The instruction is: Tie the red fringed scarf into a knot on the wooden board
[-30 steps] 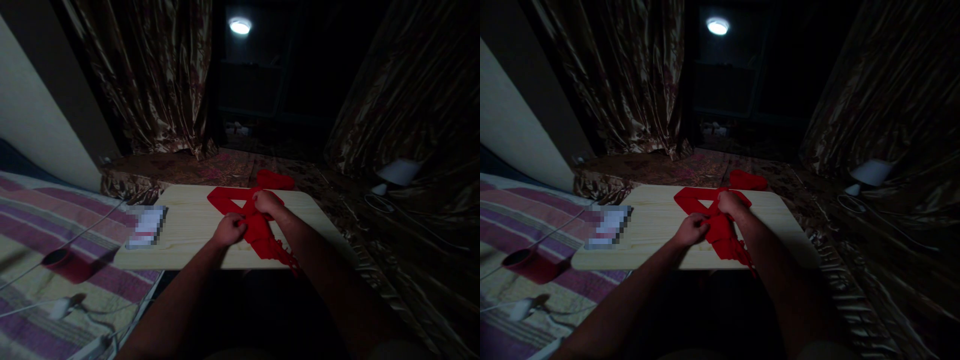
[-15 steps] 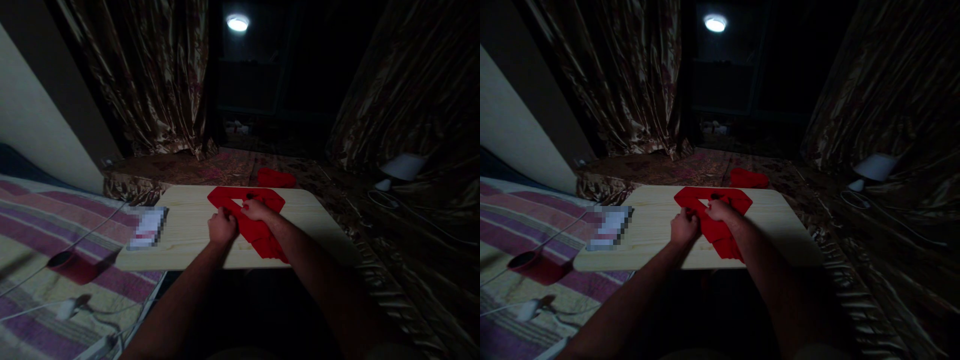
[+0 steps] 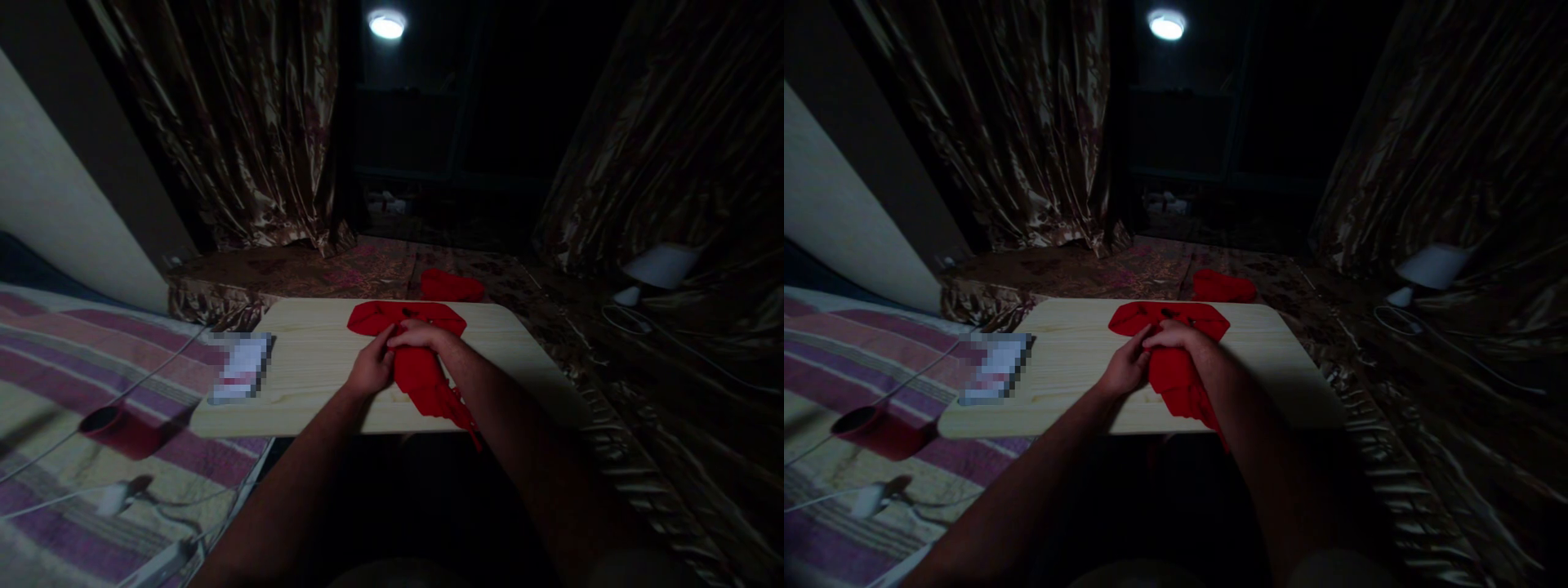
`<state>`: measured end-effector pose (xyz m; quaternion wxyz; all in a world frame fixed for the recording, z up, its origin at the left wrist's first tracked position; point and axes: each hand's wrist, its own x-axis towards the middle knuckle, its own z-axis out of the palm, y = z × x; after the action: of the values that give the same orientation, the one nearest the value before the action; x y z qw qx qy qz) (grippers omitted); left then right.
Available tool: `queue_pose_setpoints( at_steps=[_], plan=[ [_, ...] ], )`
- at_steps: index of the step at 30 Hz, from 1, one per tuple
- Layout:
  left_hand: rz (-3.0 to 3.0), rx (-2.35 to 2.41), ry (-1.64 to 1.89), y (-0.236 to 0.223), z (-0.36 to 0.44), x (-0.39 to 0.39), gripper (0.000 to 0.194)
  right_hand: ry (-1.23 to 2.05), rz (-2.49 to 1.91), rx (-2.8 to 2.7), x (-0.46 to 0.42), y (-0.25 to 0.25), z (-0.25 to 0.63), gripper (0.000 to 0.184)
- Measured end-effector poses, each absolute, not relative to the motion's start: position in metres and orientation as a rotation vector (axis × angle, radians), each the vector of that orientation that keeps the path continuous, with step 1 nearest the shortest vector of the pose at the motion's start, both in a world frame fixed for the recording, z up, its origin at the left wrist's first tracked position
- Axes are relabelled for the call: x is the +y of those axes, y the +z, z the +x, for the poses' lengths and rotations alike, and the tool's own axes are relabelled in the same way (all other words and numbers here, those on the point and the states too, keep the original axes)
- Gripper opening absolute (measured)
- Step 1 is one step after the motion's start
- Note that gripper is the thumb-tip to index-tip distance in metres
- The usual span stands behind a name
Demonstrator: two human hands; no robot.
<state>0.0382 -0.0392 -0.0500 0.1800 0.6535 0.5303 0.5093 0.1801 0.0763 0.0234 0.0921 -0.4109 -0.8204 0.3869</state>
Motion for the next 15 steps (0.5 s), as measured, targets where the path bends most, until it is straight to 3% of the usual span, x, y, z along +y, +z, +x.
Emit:
queue_pose_setpoints(
  at_steps=[6,11,15],
  plan=[
    [1.740,1.351,1.490,-0.048,0.039,-0.040,0.079,1.240,-1.233,-2.417,0.072,0.036,0.175,0.027],
    [1.596,1.220,1.540,-0.047,0.042,-0.040,0.096,1.351,-1.198,-2.305,0.072,0.036,0.174,0.044],
    [1.570,1.148,1.540,-0.042,0.044,-0.041,0.112,1.416,-1.123,-2.318,0.072,0.035,0.175,0.042]
  ],
)
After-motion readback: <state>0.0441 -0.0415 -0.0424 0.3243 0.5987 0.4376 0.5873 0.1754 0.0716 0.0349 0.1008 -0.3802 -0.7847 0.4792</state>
